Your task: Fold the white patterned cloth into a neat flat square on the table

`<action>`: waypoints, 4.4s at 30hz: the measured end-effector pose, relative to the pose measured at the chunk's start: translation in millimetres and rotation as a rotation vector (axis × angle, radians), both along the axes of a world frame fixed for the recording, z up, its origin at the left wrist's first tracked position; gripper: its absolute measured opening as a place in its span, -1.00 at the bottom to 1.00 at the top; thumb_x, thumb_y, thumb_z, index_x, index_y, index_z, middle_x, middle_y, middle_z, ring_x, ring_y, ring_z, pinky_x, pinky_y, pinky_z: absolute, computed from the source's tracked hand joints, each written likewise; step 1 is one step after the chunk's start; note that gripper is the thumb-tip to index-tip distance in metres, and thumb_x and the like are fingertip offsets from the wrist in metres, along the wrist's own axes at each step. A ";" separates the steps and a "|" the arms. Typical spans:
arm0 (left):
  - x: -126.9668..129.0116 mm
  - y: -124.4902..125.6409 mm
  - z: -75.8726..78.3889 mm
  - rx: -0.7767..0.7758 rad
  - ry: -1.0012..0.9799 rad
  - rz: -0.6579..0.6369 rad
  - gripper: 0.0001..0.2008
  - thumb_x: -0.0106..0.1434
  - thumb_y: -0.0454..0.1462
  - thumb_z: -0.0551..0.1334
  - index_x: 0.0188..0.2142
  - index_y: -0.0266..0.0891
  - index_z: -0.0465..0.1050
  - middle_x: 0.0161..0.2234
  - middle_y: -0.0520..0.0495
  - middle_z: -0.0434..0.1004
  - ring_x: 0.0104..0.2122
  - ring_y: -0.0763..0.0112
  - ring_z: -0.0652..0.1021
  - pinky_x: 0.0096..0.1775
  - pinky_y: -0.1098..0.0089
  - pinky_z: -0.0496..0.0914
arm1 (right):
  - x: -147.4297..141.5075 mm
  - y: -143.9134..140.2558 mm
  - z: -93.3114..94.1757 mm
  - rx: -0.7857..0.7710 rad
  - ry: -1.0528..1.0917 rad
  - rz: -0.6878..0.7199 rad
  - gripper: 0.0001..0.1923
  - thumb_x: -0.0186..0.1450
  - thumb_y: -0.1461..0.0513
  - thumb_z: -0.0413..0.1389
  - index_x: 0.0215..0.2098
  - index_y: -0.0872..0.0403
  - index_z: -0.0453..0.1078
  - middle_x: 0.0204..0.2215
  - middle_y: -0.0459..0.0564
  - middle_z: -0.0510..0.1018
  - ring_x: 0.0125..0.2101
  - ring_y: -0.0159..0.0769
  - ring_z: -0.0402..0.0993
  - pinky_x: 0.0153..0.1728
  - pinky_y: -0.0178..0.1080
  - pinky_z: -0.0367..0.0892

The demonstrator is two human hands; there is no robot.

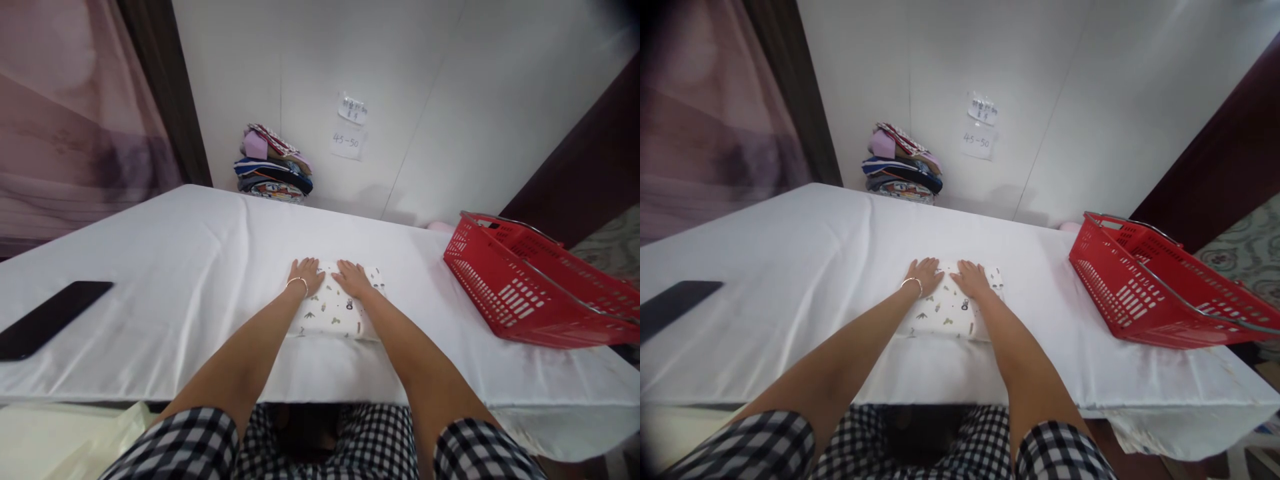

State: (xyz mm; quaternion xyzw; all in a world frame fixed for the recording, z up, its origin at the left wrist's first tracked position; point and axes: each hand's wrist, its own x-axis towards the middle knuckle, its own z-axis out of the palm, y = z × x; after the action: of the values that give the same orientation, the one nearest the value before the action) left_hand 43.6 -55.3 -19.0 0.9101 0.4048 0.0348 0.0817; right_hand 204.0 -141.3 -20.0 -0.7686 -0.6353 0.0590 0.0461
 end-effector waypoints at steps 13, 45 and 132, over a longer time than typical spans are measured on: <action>-0.7 2.8 -1.0 -0.035 0.003 -0.006 -0.41 0.29 -0.04 -0.25 0.26 -0.17 -0.06 0.29 -0.04 -0.07 0.26 0.31 -0.04 0.22 0.09 -0.21 | 51.9 -25.9 6.7 -0.098 0.006 -0.158 -0.39 0.35 -0.04 -0.32 0.27 0.04 -0.08 0.26 -0.03 0.03 0.24 -0.25 -0.11 0.16 -0.19 -0.14; -0.1 2.2 -4.2 -0.021 -0.021 0.010 -0.42 0.28 -0.04 -0.22 0.24 -0.15 -0.02 0.27 -0.04 0.01 0.25 0.30 0.00 0.22 0.08 -0.20 | 89.2 40.4 50.0 -0.559 0.099 -0.156 -0.25 -0.11 -0.10 0.27 -0.02 0.06 0.40 0.02 0.14 0.41 -0.07 0.04 0.39 -0.16 -0.07 0.31; -71.7 -70.3 7.0 0.025 -0.385 -0.264 -0.85 0.18 -0.25 0.12 -0.41 -0.19 0.45 -0.35 -0.04 0.47 -0.28 0.31 0.44 -0.19 0.29 0.32 | -4.2 -139.7 28.0 0.196 -0.004 0.144 -0.81 0.28 0.32 -0.02 -0.38 0.07 0.43 -0.36 -0.04 0.46 -0.29 -0.34 0.31 -0.24 -0.32 0.17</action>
State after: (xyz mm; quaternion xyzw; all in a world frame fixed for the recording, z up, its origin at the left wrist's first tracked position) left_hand -28.1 -125.6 -12.1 0.9327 0.2586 0.2017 0.1501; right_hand 199.8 -281.1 8.0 -0.7129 -0.6917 -0.0019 0.1155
